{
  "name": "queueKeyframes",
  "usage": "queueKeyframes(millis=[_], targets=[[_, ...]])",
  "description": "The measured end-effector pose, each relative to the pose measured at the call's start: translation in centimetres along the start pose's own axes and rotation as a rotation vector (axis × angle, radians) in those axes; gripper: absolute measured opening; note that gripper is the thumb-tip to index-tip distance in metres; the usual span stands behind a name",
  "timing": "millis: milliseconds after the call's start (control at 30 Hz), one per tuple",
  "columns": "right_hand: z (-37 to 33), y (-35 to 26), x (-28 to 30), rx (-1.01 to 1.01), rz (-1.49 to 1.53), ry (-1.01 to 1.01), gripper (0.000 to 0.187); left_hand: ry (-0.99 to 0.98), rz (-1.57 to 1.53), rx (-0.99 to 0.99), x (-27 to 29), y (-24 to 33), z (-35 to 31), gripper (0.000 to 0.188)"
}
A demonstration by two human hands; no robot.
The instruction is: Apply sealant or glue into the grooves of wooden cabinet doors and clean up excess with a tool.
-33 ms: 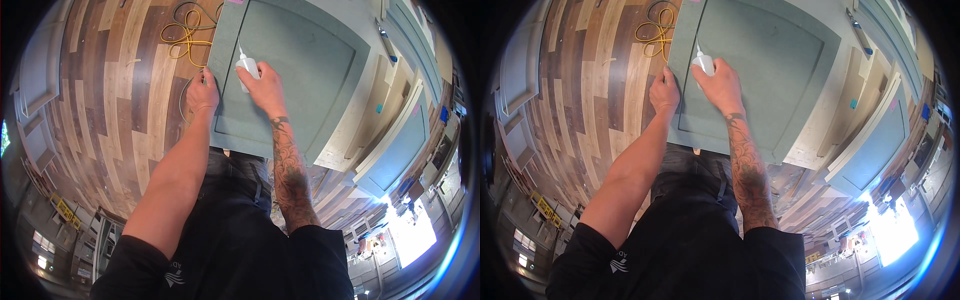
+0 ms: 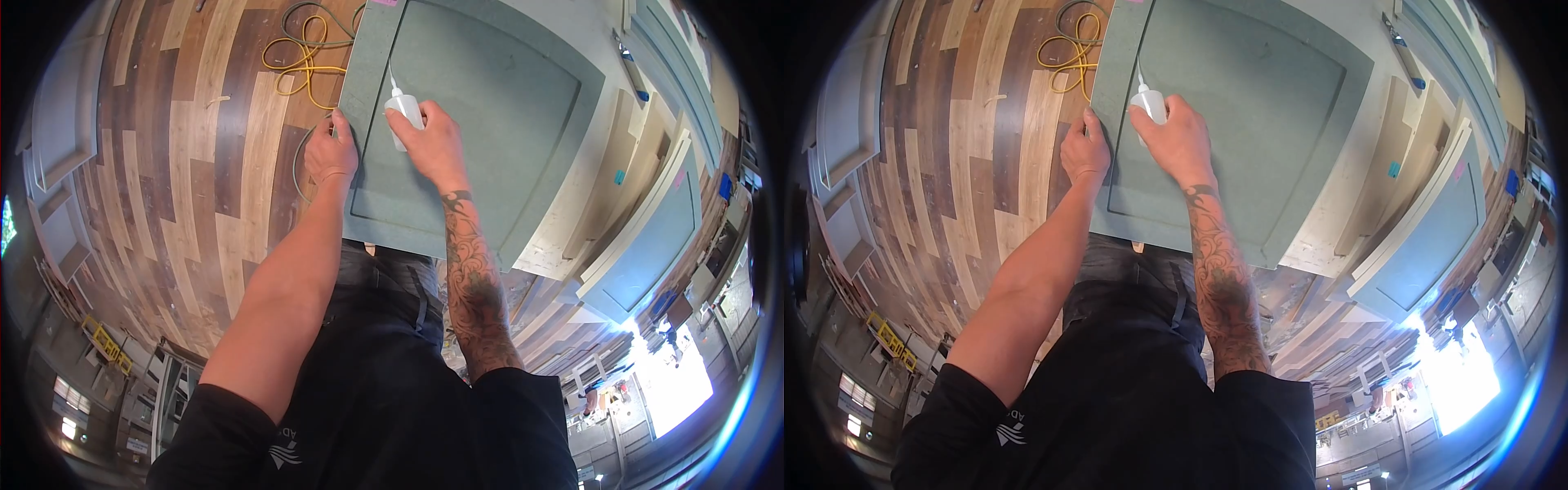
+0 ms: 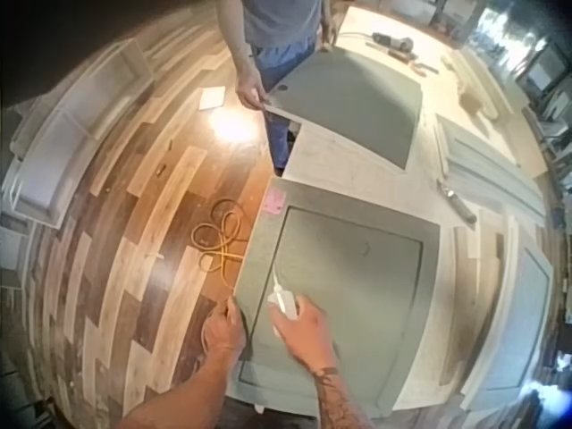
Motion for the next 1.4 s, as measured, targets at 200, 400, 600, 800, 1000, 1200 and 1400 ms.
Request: queueKeyframes(millis=[200, 400, 600, 800, 1000, 1200, 1400], targets=[[-0.3, 0.3, -0.1, 0.000, -0.001, 0.004, 0.052, -0.004, 0.003, 0.002, 0.0, 0.1, 0.0, 0.062], [-0.6, 0.3, -0.1, 0.006, -0.014, 0.011, 0.051, 0.016, -0.003, -0.008, -0.1, 0.0, -0.1, 0.062], [-1.0, 0.3, -0.2, 0.008, -0.015, -0.003, 0.051, 0.007, -0.009, -0.001, 0.1, 0.1, -0.1, 0.062], [-1.2, 0.5, -0.2, 0.012, -0.030, 0.001, 0.051, 0.010, -0.008, -0.009, 0.1, 0.1, -0.1, 0.062], [-1.5, 0.7, -0.2, 0.014, -0.032, -0.019, 0.051, 0.006, -0.006, -0.006, 0.1, 0.0, 0.0, 0.063], [-1.8, 1.2, -0.4, 0.024, -0.036, -0.021, 0.051, 0.006, 0.000, 0.001, 0.0, 0.0, 0.0, 0.064], [-2.2, 1.3, -0.5, 0.023, -0.024, -0.042, 0.050, 0.019, -0.008, -0.008, -0.2, -0.3, 0.0, 0.065]])
Point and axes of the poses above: each hand's wrist, its own z-axis towards the middle knuckle, its own x-axis out of the back of the hand, y = z × x, the point moved 1 cm from there along z, towards the middle knuckle, and after that the axes turned 12 degrees about -x, right-handed, at the moved point
